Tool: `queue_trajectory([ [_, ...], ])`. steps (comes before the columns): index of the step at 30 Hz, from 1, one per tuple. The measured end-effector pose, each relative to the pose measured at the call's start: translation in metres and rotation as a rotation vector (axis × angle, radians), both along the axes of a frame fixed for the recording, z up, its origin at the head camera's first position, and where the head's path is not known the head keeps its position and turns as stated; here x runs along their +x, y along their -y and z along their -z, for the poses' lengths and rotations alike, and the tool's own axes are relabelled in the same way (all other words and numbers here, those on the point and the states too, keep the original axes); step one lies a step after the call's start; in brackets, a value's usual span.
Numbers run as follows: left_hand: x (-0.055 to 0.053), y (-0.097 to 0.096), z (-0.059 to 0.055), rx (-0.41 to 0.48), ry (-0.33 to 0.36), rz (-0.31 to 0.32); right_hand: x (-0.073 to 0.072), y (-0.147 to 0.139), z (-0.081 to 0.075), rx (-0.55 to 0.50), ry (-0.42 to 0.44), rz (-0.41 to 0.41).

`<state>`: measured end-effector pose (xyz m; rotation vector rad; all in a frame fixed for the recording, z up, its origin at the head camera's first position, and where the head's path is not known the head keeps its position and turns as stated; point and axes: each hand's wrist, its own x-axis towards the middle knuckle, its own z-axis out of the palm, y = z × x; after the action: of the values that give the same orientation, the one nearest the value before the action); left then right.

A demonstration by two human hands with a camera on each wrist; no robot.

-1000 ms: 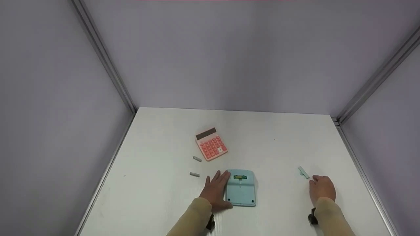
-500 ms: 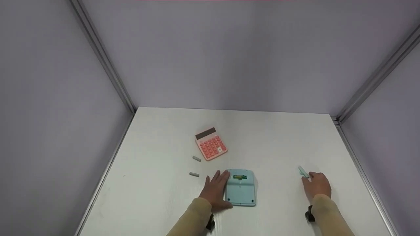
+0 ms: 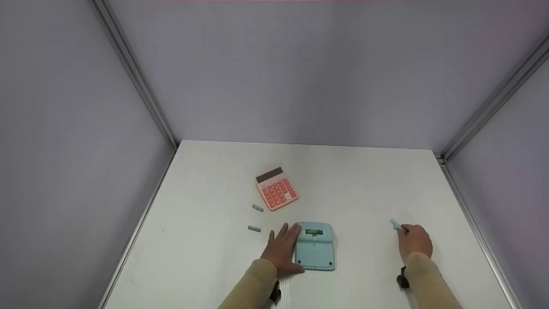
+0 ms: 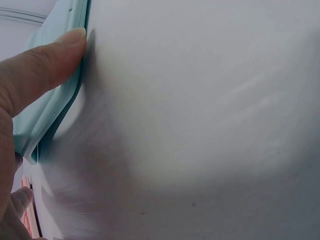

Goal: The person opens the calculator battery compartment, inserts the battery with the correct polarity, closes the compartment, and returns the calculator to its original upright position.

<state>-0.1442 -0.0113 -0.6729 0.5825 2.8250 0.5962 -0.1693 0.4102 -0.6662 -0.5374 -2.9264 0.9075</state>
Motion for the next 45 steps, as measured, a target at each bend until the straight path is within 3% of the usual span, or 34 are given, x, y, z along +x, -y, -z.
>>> queue_trajectory([
  [11, 0.0, 0.0, -0.006, -0.007, 0.016, 0.006, 0.001, 0.002, 0.0, 0.004, 0.006, 0.011],
  [18, 0.0, 0.0, -0.004, 0.005, 0.014, 0.006, 0.0, 0.013, -0.003, -0.06, -0.027, 0.011],
  [32, 0.001, 0.0, -0.006, -0.016, 0.008, -0.001, -0.017, 0.051, -0.014, -0.089, -0.146, -0.088],
  [45, 0.001, 0.001, -0.002, 0.005, -0.01, 0.008, -0.02, 0.091, -0.027, -0.147, -0.225, -0.234],
])
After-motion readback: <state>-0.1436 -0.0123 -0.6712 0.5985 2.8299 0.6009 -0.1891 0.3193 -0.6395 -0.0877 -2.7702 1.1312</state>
